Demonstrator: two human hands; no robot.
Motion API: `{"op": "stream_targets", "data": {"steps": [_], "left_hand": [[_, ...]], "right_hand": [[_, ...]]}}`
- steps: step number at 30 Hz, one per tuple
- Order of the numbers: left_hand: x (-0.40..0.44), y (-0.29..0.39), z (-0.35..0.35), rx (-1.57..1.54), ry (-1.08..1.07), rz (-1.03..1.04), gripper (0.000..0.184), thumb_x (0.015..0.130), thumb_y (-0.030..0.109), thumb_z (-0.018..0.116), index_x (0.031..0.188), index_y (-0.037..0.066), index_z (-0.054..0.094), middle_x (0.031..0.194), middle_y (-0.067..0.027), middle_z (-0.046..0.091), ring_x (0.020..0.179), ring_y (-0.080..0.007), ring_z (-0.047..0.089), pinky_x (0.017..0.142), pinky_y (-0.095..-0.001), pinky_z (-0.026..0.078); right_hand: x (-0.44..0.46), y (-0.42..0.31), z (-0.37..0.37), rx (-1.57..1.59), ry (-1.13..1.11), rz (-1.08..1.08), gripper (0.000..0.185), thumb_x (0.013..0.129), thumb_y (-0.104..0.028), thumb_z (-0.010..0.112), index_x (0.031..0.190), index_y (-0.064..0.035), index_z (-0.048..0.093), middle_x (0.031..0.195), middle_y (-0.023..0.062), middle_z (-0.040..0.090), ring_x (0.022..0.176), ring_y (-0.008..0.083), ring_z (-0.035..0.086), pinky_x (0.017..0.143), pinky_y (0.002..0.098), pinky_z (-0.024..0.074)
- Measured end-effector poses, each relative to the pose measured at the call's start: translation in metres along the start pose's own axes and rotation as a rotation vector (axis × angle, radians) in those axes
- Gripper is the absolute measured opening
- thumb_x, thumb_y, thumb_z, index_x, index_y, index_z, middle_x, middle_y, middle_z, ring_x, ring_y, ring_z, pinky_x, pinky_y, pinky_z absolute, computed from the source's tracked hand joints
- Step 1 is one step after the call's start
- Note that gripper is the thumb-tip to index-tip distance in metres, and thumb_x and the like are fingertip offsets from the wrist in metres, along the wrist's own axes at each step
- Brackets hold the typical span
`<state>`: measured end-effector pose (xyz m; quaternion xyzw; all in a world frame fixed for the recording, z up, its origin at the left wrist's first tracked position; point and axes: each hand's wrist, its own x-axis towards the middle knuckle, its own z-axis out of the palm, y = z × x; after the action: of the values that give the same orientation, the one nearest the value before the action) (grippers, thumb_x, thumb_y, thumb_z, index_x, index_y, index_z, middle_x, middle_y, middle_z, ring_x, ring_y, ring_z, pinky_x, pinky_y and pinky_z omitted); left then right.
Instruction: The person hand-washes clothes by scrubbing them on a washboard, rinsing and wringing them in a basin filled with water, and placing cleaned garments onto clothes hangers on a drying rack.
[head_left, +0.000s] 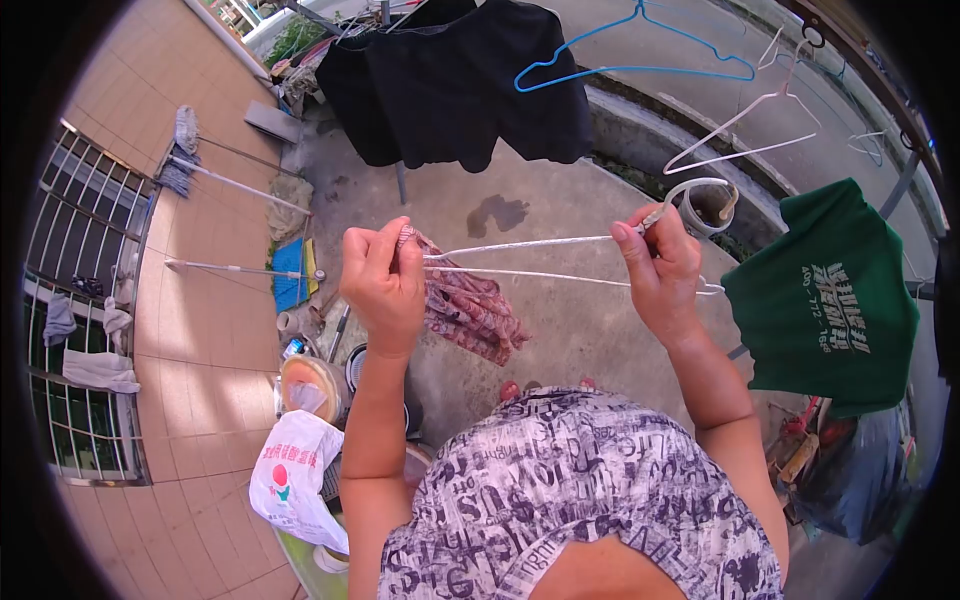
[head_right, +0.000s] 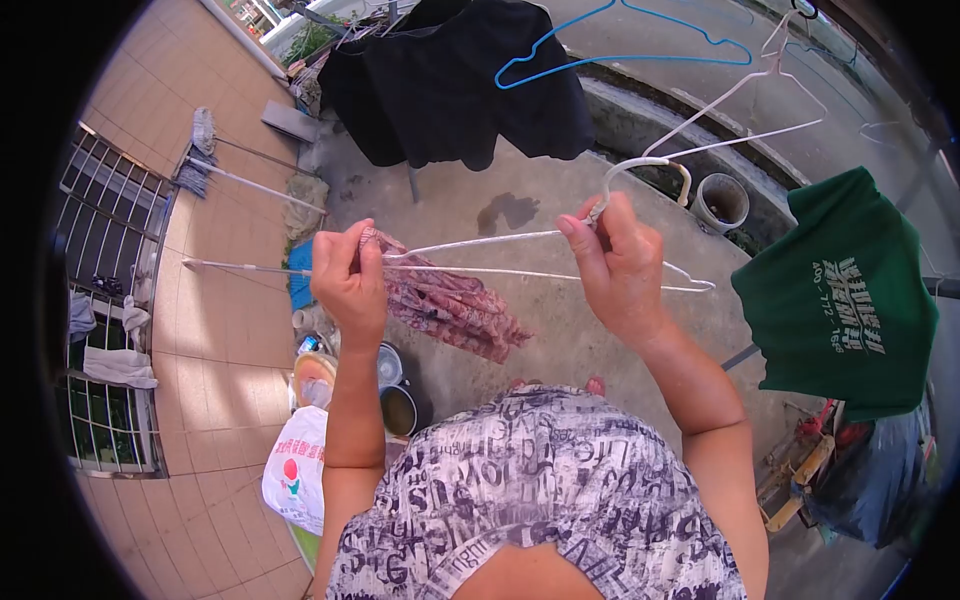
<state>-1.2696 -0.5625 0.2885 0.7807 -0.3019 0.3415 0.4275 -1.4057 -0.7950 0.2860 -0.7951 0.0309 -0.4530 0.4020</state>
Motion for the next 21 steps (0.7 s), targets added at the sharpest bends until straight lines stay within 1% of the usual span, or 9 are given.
{"op": "stream_targets", "data": {"steps": [3,5,8,10,11,14,17,19,21], "left_hand": [[-0.016,0.007,0.01,0.353,-0.007,0.331,0.022,0.072,0.006,0.067,0.094,0.003,0.069,0.074,-0.0082,0.05,0.069,-0.0269,0.052,0.058,-0.0387,0.043],[-0.034,0.031,0.027,0.251,-0.074,0.404,0.023,0.072,0.008,0.067,0.095,0.004,0.068,0.073,-0.0073,0.05,0.068,-0.026,0.052,0.057,-0.0382,0.043],[-0.063,0.058,0.044,0.14,-0.19,0.372,0.026,0.072,0.01,0.066,0.098,0.006,0.068,0.076,-0.0068,0.053,0.071,-0.0252,0.053,0.062,-0.0376,0.044],[-0.068,0.062,0.045,0.057,-0.292,0.338,0.036,0.071,0.01,0.068,0.107,0.005,0.066,0.084,-0.0094,0.054,0.081,-0.0281,0.053,0.072,-0.0394,0.045],[-0.063,0.067,0.039,0.06,-0.292,0.33,0.036,0.071,0.01,0.068,0.107,0.005,0.066,0.084,-0.0094,0.054,0.081,-0.0281,0.053,0.072,-0.0394,0.045],[-0.045,0.073,0.0,0.185,-0.396,0.446,0.057,0.07,0.025,0.073,0.123,0.01,0.059,0.113,-0.0109,0.048,0.104,-0.0315,0.046,0.09,-0.0452,0.038],[-0.018,0.065,-0.007,0.341,-0.337,0.52,0.043,0.076,0.025,0.072,0.114,0.008,0.063,0.1,-0.0119,0.056,0.093,-0.029,0.054,0.079,-0.0413,0.044],[-0.016,0.041,-0.007,0.237,-0.761,0.166,0.024,0.082,0.02,0.069,0.1,0.005,0.066,0.079,-0.0126,0.059,0.071,-0.0262,0.059,0.064,-0.0381,0.047],[-0.009,0.041,-0.012,0.193,-0.667,0.245,0.017,0.085,0.016,0.068,0.094,0.003,0.066,0.073,-0.0132,0.058,0.062,-0.0266,0.056,0.059,-0.0368,0.045]], "right_hand": [[-0.014,0.01,0.028,0.002,-0.035,-0.005,0.016,0.089,-0.009,0.068,0.084,-0.0026,0.054,0.06,-0.0013,0.047,0.053,0.006,0.04,0.048,0.0237,0.032],[-0.029,0.02,0.05,-0.002,-0.076,-0.019,0.016,0.089,-0.008,0.068,0.083,-0.0027,0.054,0.06,-0.0011,0.048,0.054,0.0058,0.041,0.048,0.024,0.0328],[-0.046,0.027,0.076,0.008,-0.119,-0.03,0.02,0.087,-0.009,0.069,0.081,-0.002,0.052,0.06,0.008,0.055,0.05,0.0149,0.051,0.047,0.0312,0.0386],[-0.046,0.029,0.074,0.215,-0.029,0.119,0.018,0.087,-0.009,0.069,0.08,-0.0017,0.053,0.058,0.005,0.053,0.049,0.012,0.046,0.046,0.0293,0.0359],[-0.044,0.035,0.062,0.213,-0.044,0.167,0.015,0.088,-0.009,0.069,0.084,-0.0026,0.056,0.06,-0.0033,0.049,0.054,0.0036,0.041,0.048,0.0221,0.0322],[-0.028,0.037,0.046,0.219,-0.046,0.069,0.017,0.087,-0.009,0.07,0.081,-0.0013,0.056,0.056,0.0011,0.044,0.049,0.0083,0.036,0.045,0.0256,0.0304],[-0.02,0.027,0.043,0.274,-0.072,0.023,0.015,0.087,-0.009,0.07,0.082,-0.0014,0.058,0.056,0.0016,0.045,0.05,0.0074,0.042,0.046,0.0253,0.0333],[-0.015,0.017,0.032,0.288,-0.2,0.05,0.015,0.085,-0.008,0.071,0.088,0.0001,0.059,0.066,0.0059,0.055,0.058,0.0098,0.053,0.051,0.0253,0.0405],[-0.005,0.018,0.028,0.296,-0.125,-0.071,0.017,0.084,-0.009,0.072,0.09,0.0006,0.059,0.074,0.0078,0.058,0.063,0.0122,0.056,0.055,0.026,0.0425]]}}
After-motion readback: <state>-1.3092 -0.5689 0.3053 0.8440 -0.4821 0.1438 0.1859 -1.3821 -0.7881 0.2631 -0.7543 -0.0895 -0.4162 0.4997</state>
